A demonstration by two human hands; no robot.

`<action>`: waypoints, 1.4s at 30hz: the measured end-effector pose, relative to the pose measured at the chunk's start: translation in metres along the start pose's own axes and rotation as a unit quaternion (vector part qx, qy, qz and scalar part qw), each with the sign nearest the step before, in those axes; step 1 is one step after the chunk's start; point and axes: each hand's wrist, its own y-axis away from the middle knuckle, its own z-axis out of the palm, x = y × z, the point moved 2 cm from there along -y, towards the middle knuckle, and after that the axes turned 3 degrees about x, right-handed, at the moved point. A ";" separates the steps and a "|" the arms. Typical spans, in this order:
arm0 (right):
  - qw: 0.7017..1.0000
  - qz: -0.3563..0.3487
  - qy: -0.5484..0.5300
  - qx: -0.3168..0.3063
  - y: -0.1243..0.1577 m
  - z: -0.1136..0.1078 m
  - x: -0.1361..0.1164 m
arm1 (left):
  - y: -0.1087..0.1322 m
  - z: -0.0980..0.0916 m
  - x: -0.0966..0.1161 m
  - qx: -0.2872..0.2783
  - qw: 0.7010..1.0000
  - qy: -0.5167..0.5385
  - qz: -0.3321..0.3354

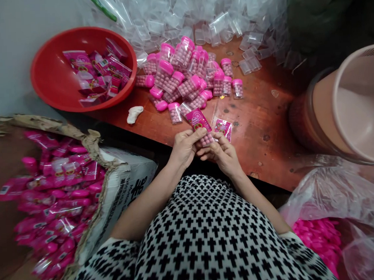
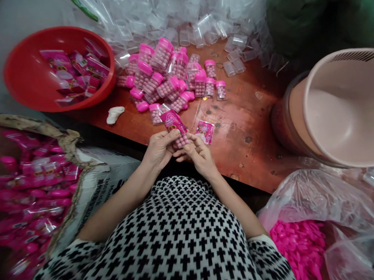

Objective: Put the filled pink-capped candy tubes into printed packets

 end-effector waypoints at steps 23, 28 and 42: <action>0.967 -0.119 0.128 0.187 -0.007 -0.063 -0.040 | -0.022 -0.008 -0.015 -0.075 0.758 -0.523 0.382; 0.963 -0.093 0.148 0.206 -0.003 -0.067 -0.038 | -0.045 0.017 -0.038 -0.092 0.730 -0.582 0.345; 0.959 -0.136 0.148 0.199 -0.023 -0.059 -0.041 | -0.022 0.023 -0.026 -0.065 0.866 -0.386 0.313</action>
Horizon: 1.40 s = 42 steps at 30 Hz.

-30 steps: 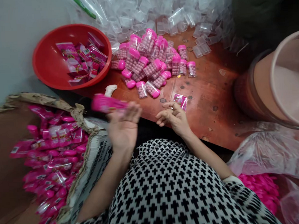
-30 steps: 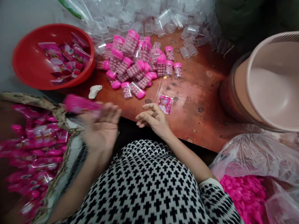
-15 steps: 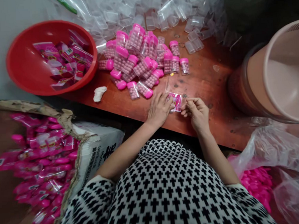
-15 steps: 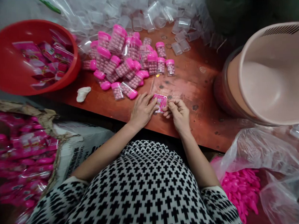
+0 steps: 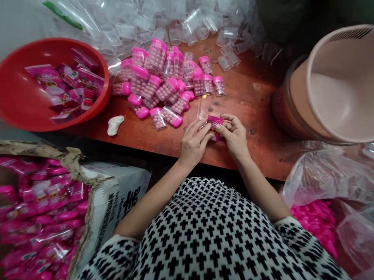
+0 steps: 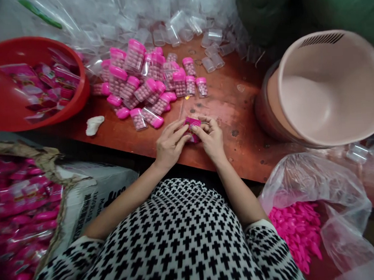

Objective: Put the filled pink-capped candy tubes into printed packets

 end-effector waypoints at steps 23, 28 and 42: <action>0.777 -0.021 0.628 0.022 -0.146 0.008 -0.041 | -0.007 -0.029 0.002 0.080 0.824 0.391 -0.402; 0.950 -0.006 0.310 0.016 -0.101 -0.011 -0.028 | -0.006 -0.028 -0.005 0.137 0.796 0.437 -0.395; 0.996 0.061 0.059 -0.028 0.061 0.019 -0.012 | -0.002 -0.007 0.004 0.160 0.750 0.515 -0.383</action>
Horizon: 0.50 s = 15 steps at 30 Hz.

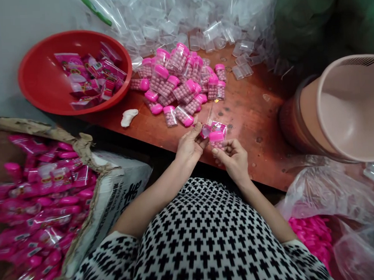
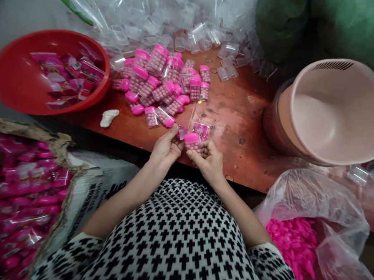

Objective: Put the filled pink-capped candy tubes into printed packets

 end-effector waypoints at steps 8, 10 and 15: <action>0.998 -0.035 0.041 0.025 -0.002 0.002 0.004 | 0.007 0.004 -0.003 -0.016 1.000 0.004 -0.001; 0.997 -0.046 0.054 0.025 -0.003 0.003 0.005 | 0.008 0.004 -0.004 -0.039 0.999 -0.012 0.020; 0.998 -0.055 0.039 0.003 -0.007 0.007 0.006 | 0.006 0.003 -0.005 -0.065 0.994 -0.046 0.072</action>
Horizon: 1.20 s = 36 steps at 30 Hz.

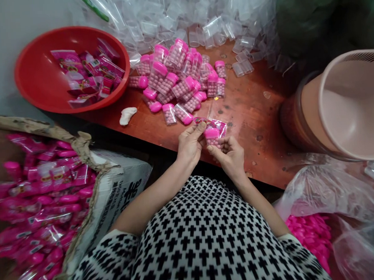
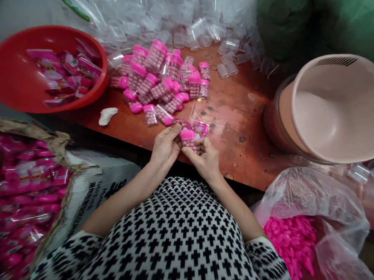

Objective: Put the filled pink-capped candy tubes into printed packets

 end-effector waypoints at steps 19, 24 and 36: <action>0.994 -0.082 0.060 0.035 -0.005 -0.001 0.021 | -0.001 0.007 0.003 -0.060 0.990 -0.113 -0.055; 0.995 0.022 -0.083 -0.042 -0.008 0.001 0.012 | -0.007 0.005 0.011 -0.112 0.978 -0.158 -0.073; 0.994 0.042 -0.097 -0.004 -0.011 0.001 0.007 | 0.002 0.007 0.004 -0.093 0.973 -0.206 -0.055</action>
